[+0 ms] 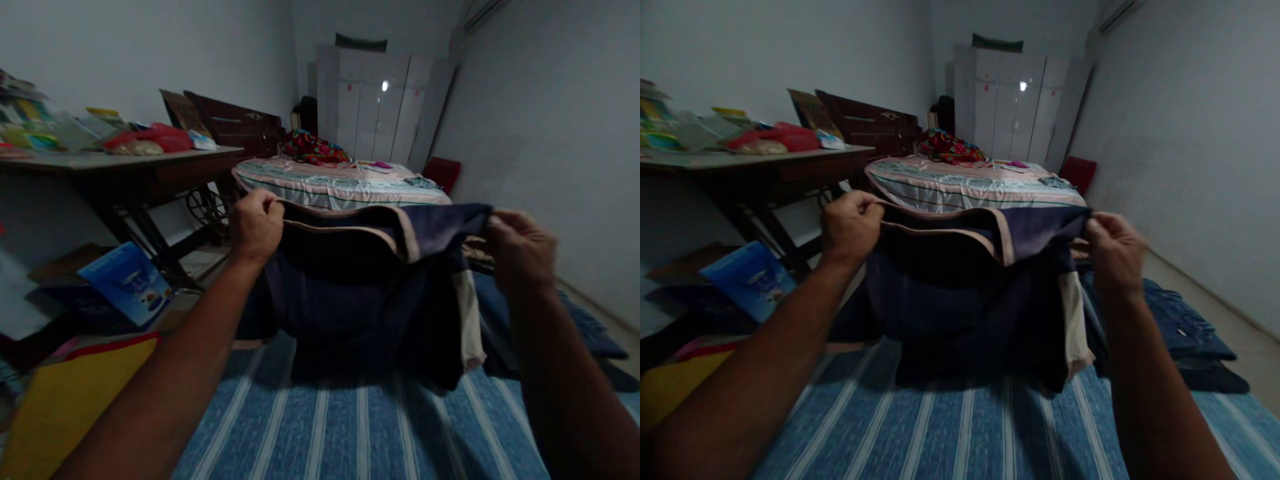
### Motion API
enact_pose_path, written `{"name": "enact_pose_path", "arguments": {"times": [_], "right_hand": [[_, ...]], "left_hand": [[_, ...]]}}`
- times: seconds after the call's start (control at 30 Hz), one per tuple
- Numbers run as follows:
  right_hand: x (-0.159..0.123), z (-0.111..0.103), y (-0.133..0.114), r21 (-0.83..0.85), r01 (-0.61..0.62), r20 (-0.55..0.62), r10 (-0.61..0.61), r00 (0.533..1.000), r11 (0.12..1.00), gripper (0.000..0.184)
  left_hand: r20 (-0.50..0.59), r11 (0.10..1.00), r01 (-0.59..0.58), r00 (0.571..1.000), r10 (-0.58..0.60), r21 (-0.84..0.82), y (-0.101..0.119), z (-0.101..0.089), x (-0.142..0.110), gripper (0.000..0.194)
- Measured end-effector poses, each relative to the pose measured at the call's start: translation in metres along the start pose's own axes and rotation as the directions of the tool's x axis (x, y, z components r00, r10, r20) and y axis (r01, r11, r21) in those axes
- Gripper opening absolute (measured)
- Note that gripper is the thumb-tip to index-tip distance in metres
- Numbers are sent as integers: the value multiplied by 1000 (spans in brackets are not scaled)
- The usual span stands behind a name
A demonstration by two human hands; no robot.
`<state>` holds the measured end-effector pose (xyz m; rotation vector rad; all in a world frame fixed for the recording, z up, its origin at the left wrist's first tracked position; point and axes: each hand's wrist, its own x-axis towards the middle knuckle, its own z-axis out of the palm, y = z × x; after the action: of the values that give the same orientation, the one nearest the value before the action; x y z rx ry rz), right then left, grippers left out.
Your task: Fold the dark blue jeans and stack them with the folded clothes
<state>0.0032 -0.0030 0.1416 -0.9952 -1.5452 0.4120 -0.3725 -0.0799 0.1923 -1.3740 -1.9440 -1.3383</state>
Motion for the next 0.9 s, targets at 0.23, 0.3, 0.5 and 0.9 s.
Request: {"name": "enact_pose_path", "arguments": {"times": [0.23, 0.3, 0.5, 0.9], "right_hand": [[-65, 62, 72, -554, -209, 371, 464, 804, 806, 50], [-88, 63, 86, -677, -119, 403, 501, 766, 726, 61], [-128, 64, 97, -791, 40, 441, 523, 730, 611, 43], [-162, 83, 84, -745, 251, 515, 292, 806, 618, 33]], "left_hand": [[644, 971, -10, 749, -151, 240, -82, 47, -60, 44], [724, 954, -111, 677, -132, 277, -99, 44, -77, 39], [776, 877, -194, 573, -262, 440, -127, 28, -111, 42], [643, 931, 125, 691, -329, 342, -193, 2, -106, 22]]}}
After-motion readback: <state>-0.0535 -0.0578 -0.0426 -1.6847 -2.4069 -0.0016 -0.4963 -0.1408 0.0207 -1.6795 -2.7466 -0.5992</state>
